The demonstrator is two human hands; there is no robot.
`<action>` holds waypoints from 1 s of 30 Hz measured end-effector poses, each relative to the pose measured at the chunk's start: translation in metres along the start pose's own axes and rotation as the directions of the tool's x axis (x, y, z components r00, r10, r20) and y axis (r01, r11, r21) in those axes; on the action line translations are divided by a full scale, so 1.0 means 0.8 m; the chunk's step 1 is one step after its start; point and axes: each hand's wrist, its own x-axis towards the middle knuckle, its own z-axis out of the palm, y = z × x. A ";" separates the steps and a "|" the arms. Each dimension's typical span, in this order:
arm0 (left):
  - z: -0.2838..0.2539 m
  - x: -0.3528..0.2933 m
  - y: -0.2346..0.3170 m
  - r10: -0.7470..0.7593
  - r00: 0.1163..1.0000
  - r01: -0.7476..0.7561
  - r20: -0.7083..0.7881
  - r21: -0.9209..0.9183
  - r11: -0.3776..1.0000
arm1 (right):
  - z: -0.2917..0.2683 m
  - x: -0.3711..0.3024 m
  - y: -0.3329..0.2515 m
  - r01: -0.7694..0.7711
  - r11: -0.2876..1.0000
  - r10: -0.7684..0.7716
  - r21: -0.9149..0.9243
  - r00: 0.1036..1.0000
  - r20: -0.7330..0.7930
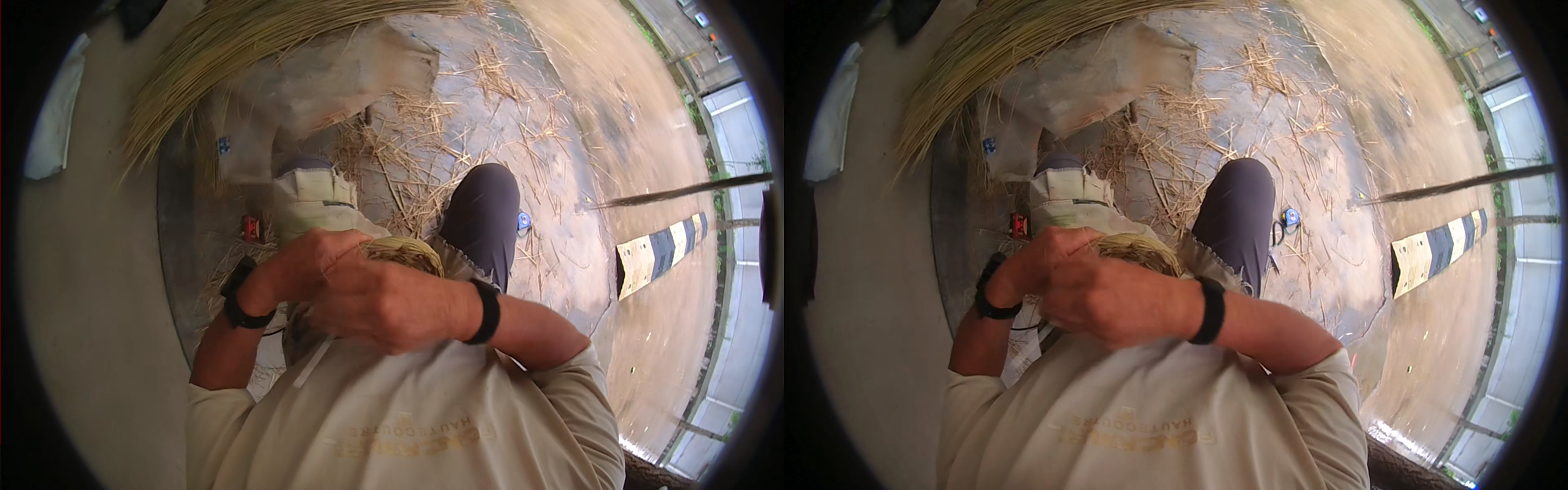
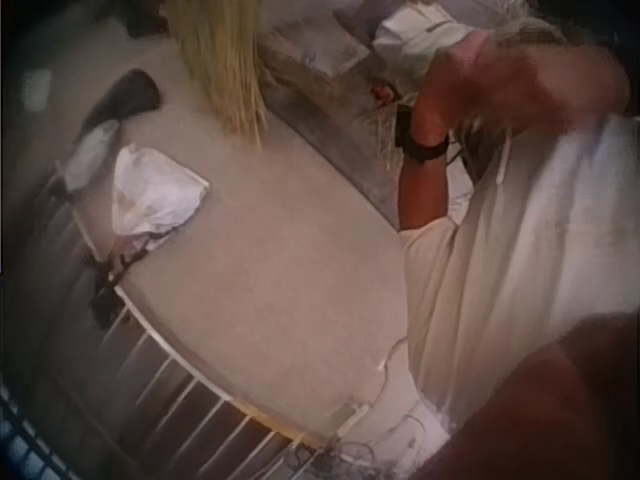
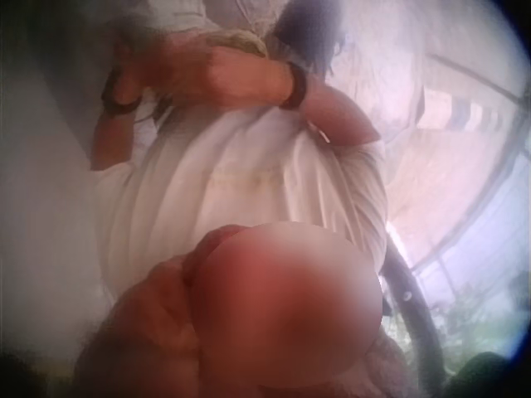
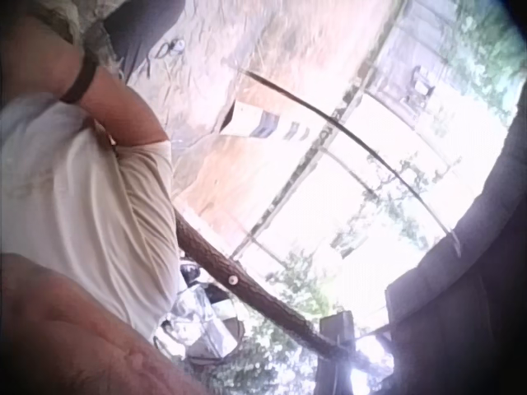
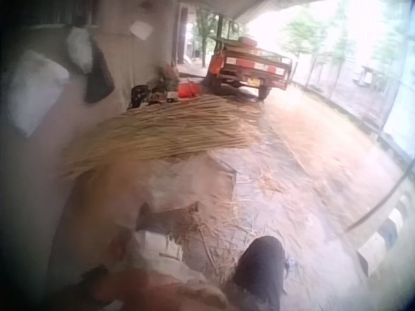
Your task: Weaving and sewing natural fibers into a circular mat using a needle.
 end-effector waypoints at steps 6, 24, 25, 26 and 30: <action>0.013 -0.013 -0.016 -0.277 0.960 0.260 -0.049 -0.221 0.940 | 0.027 -0.045 0.017 -0.110 0.992 0.109 0.069 0.994 0.015; 0.020 -0.024 -0.023 -0.339 0.818 0.341 -0.464 -0.083 0.936 | -0.027 -0.133 -0.017 -0.407 0.544 0.834 0.734 0.355 -0.422; 0.021 -0.021 -0.018 -0.320 0.827 0.334 -0.463 -0.055 0.941 | -0.006 -0.123 -0.006 -0.473 0.631 0.775 0.615 0.410 -0.480; 0.021 -0.019 -0.013 -0.301 0.835 0.326 -0.461 -0.026 0.945 | 0.004 -0.111 -0.004 -0.560 0.653 0.757 0.510 0.475 -0.448; 0.021 -0.013 0.010 -0.322 0.830 0.357 -0.455 -0.010 0.934 | 0.011 -0.069 -0.013 -0.679 0.719 0.681 0.149 0.646 -0.345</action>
